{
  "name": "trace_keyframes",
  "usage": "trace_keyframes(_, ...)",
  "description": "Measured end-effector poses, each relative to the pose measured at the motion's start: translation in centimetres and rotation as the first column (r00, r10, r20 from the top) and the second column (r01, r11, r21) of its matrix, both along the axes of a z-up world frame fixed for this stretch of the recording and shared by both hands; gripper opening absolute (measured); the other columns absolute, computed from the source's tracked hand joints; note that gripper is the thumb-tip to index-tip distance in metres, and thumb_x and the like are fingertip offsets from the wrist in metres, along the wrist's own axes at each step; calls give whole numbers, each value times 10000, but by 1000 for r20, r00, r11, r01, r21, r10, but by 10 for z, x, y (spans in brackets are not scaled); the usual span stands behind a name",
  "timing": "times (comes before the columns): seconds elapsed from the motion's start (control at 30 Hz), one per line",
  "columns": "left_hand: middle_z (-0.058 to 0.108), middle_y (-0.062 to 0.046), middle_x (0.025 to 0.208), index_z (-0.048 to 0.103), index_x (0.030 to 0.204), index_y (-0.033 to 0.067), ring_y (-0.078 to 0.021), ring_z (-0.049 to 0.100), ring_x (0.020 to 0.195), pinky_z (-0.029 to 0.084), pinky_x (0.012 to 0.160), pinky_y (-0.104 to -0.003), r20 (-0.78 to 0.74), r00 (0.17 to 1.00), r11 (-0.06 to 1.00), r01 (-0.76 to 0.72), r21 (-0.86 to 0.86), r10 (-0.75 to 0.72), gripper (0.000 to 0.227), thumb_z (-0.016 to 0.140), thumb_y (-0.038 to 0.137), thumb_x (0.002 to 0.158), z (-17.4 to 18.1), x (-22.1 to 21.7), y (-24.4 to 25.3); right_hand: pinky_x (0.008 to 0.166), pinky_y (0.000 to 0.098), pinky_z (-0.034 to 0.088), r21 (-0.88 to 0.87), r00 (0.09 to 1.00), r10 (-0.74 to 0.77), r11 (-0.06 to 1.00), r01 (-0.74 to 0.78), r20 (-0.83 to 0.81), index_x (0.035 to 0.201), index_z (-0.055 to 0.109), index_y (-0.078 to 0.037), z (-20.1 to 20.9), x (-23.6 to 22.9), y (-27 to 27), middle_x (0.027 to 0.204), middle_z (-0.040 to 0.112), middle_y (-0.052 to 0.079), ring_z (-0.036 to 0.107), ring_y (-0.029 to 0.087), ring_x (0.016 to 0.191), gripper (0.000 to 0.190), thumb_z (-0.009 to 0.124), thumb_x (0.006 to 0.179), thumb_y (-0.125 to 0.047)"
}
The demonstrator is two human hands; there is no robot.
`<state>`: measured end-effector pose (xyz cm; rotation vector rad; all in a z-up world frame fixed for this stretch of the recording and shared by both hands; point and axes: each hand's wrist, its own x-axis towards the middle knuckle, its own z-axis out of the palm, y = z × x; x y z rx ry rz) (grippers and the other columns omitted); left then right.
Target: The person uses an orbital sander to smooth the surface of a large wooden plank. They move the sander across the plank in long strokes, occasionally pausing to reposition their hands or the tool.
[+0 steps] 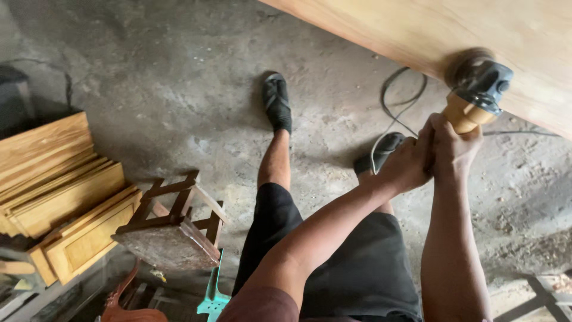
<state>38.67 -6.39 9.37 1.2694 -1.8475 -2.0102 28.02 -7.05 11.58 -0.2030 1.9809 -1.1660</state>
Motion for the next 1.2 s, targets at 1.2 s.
trace_keyframes(1.2,690,-202,1231,108,1628,36,-305,748,1012,672,861,-386,-155,850,856,-515,-45,503,925,720,127,942,-44,226,-241,759,303,664,56,853,521,853,-519,-20,1186,543,-6,-31,237,-295,1017,718,84,741,161,863,423,763,871,-182)
